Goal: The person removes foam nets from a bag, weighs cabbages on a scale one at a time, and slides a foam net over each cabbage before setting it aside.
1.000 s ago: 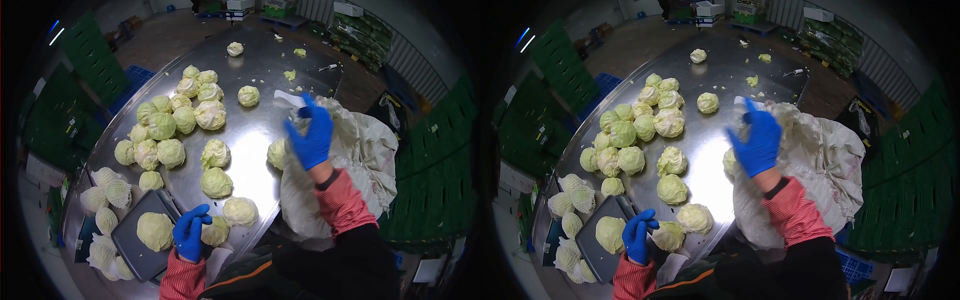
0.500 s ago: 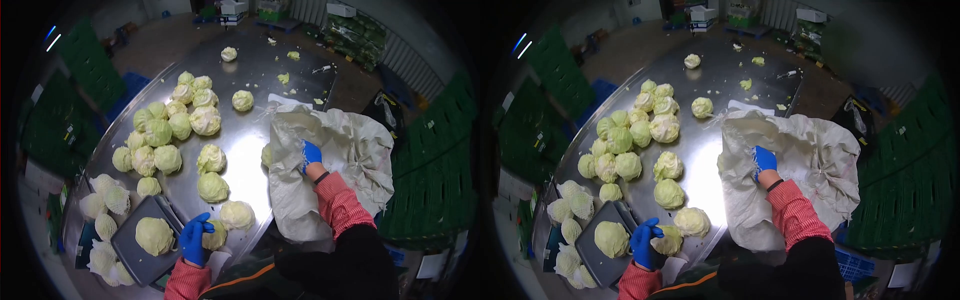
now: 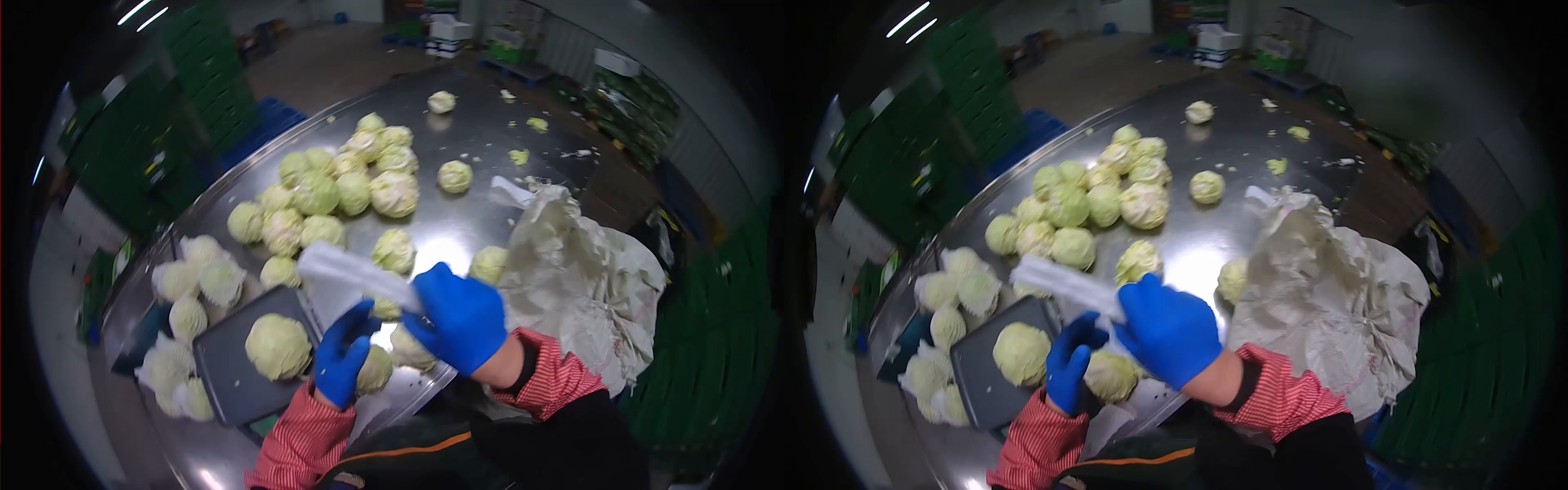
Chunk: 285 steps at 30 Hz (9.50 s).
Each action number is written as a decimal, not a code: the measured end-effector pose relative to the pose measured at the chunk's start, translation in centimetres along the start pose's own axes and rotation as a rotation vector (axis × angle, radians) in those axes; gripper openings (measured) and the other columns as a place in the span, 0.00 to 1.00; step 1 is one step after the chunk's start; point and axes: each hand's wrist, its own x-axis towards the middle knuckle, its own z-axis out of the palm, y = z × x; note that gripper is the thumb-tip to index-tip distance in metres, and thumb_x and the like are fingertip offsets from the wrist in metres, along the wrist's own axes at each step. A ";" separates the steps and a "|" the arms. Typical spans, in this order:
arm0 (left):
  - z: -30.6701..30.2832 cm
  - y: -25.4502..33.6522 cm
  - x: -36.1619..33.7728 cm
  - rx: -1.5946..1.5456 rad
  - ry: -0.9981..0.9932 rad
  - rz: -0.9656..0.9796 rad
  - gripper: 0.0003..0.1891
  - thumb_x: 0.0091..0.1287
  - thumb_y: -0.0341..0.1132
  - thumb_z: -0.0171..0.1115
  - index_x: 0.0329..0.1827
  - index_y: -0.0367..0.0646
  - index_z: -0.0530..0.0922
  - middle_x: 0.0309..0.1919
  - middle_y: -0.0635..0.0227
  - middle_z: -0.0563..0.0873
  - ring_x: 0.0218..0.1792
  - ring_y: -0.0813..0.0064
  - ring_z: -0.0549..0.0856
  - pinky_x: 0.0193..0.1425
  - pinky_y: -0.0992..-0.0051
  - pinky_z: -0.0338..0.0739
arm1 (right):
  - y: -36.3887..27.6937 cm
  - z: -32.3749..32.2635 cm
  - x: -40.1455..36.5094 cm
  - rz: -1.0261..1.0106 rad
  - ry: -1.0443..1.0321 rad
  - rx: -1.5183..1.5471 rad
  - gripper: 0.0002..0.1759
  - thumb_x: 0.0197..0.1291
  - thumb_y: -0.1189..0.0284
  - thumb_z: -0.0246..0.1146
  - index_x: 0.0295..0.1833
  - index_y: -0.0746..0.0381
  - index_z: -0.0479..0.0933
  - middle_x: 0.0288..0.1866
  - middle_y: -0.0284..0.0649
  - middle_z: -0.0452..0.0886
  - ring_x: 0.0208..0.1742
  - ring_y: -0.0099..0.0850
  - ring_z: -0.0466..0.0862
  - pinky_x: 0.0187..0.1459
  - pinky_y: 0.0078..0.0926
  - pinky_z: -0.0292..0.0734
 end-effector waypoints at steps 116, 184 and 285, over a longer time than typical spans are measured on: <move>-41.7 0.7 -29.9 -0.065 1.674 -0.708 0.36 0.64 0.60 0.49 0.73 0.54 0.57 0.71 0.65 0.59 0.68 0.61 0.63 0.69 0.52 0.54 | -0.4 29.4 15.5 0.233 -0.423 0.005 0.63 0.38 0.39 0.69 0.73 0.59 0.47 0.57 0.64 0.69 0.55 0.56 0.75 0.54 0.42 0.72; 10.6 0.7 -0.2 0.355 -0.799 0.372 0.24 0.64 0.37 0.57 0.60 0.34 0.70 0.55 0.54 0.76 0.56 0.59 0.75 0.61 0.64 0.66 | 12.1 0.9 -24.6 0.873 -1.088 0.296 0.47 0.57 0.36 0.47 0.68 0.66 0.61 0.67 0.56 0.64 0.66 0.51 0.66 0.67 0.38 0.56; -10.2 0.3 -14.4 0.689 0.523 -0.491 0.23 0.59 0.44 0.66 0.51 0.38 0.75 0.35 0.54 0.83 0.38 0.65 0.82 0.45 0.70 0.76 | -0.8 17.8 -3.5 0.668 -0.988 1.143 0.14 0.54 0.74 0.61 0.47 0.64 0.73 0.29 0.31 0.78 0.29 0.23 0.78 0.34 0.20 0.74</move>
